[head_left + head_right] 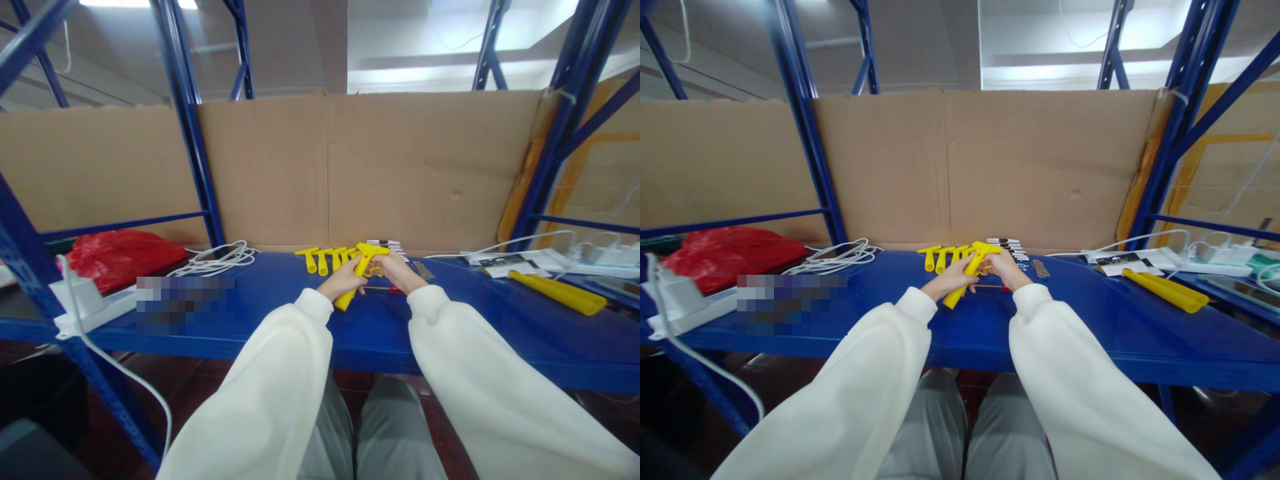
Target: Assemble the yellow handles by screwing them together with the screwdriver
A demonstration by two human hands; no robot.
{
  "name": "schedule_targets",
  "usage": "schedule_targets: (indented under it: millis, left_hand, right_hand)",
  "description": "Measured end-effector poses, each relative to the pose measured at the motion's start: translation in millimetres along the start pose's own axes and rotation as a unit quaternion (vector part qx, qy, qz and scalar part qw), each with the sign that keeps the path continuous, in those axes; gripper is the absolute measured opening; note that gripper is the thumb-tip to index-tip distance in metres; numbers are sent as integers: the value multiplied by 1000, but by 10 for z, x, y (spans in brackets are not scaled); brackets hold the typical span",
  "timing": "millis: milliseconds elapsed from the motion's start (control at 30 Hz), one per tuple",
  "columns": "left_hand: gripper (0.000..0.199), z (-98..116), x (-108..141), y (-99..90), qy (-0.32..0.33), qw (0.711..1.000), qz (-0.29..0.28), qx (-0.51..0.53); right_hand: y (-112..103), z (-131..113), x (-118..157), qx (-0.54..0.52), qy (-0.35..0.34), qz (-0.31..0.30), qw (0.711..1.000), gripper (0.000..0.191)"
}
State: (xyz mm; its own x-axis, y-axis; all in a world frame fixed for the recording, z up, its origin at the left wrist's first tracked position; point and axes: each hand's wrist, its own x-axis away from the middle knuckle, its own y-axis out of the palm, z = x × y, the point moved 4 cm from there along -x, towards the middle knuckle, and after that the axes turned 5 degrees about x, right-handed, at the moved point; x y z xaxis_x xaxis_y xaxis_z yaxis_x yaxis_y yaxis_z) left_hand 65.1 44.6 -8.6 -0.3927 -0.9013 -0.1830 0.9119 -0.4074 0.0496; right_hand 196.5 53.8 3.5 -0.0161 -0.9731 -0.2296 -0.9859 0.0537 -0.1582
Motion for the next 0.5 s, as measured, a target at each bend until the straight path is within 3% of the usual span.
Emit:
schedule_targets:
  millis: [133, 233, 400, 500]
  left_hand:
    - [79, -18, -13, -38, 21, 999, 16, -19]
    - [79, 4, -1, -37, 40, 997, 15, -71]
    - [69, 28, 27, -22, 45, 989, 35, -135]
    - [57, 59, 10, -37, 68, 993, 70, -69]
  right_hand:
    - [-3, 40, -12, -32, 20, -19, 999, 19]
    - [-32, 50, -52, -28, -4, -1, 1000, 14]
    - [-210, 31, -128, -76, -67, 136, 985, 4]
    - [-322, 15, -139, -110, -84, 200, 970, 2]
